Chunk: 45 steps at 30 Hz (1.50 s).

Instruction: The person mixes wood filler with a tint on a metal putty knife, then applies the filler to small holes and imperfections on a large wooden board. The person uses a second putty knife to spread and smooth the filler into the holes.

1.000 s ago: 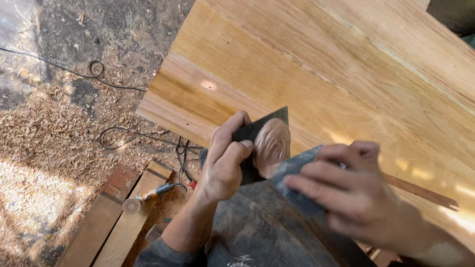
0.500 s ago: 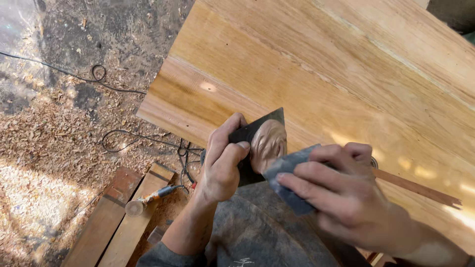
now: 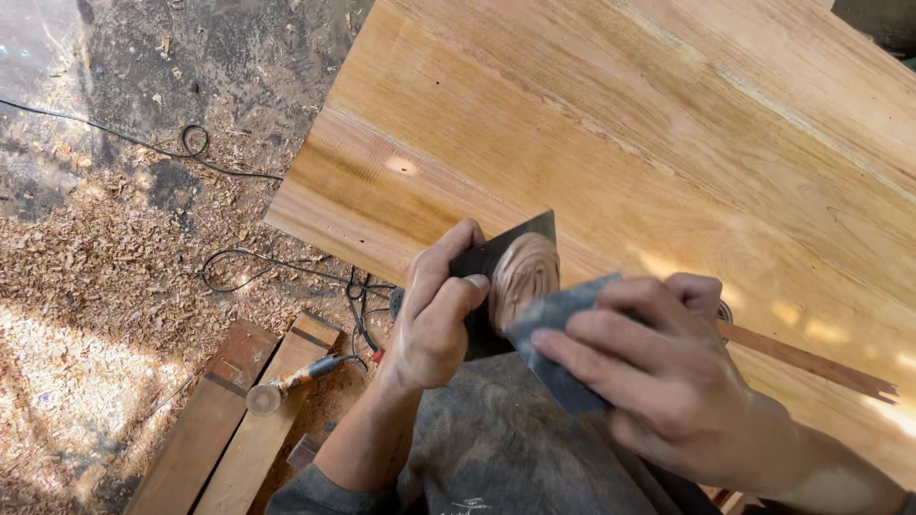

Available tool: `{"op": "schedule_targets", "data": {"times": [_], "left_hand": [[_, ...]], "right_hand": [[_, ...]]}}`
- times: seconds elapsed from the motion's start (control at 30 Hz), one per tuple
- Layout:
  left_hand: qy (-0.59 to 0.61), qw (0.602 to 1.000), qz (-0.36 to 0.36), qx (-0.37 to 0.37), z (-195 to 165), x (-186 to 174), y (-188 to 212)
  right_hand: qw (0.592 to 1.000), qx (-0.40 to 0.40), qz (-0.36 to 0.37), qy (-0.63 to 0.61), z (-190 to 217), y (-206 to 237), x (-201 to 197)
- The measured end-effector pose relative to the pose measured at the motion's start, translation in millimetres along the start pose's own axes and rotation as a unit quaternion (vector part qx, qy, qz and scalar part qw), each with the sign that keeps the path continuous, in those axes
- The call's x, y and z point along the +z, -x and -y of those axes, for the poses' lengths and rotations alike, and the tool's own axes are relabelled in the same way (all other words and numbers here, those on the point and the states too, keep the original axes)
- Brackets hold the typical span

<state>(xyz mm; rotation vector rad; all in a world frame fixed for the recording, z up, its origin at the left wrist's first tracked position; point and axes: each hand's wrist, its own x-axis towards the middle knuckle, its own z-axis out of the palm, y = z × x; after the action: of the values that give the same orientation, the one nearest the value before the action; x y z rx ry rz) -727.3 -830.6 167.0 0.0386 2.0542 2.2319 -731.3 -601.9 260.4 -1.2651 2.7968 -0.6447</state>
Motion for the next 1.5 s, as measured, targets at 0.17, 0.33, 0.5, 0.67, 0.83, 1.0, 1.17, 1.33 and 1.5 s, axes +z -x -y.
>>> {"op": "schedule_targets", "data": {"times": [0.17,0.33,0.5,0.67,0.83,1.0,1.17,1.33,1.5], "left_hand": [[0.009,0.999,0.02,-0.03,-2,-1,-2],[0.025,0.998,0.024,-0.05,0,-1,0],[0.036,0.994,-0.017,0.106,23,4,0],[0.565,0.814,0.062,-0.12,44,-4,-15],[0.629,0.746,0.019,-0.216,40,15,-20],[0.73,0.659,0.072,-0.165,52,25,-23],[0.709,0.672,0.053,-0.206,66,28,-22],[0.705,0.669,0.031,-0.234,73,22,-30],[0.701,0.682,0.114,-0.174,75,27,-33]], "right_hand": [[0.997,0.067,0.003,0.027,5,-6,-10],[0.998,0.037,0.003,0.053,-6,-2,-6],[1.0,0.018,-0.001,-0.015,-7,-2,-10],[0.966,0.122,-0.155,-0.165,-4,6,-14],[0.958,-0.001,-0.287,-0.023,-33,34,50],[0.967,-0.032,-0.251,0.006,-24,51,64],[0.985,-0.049,-0.16,0.03,-22,56,25],[0.989,-0.001,-0.15,0.019,-18,74,14],[0.809,0.368,-0.276,-0.367,-21,63,19]]}}
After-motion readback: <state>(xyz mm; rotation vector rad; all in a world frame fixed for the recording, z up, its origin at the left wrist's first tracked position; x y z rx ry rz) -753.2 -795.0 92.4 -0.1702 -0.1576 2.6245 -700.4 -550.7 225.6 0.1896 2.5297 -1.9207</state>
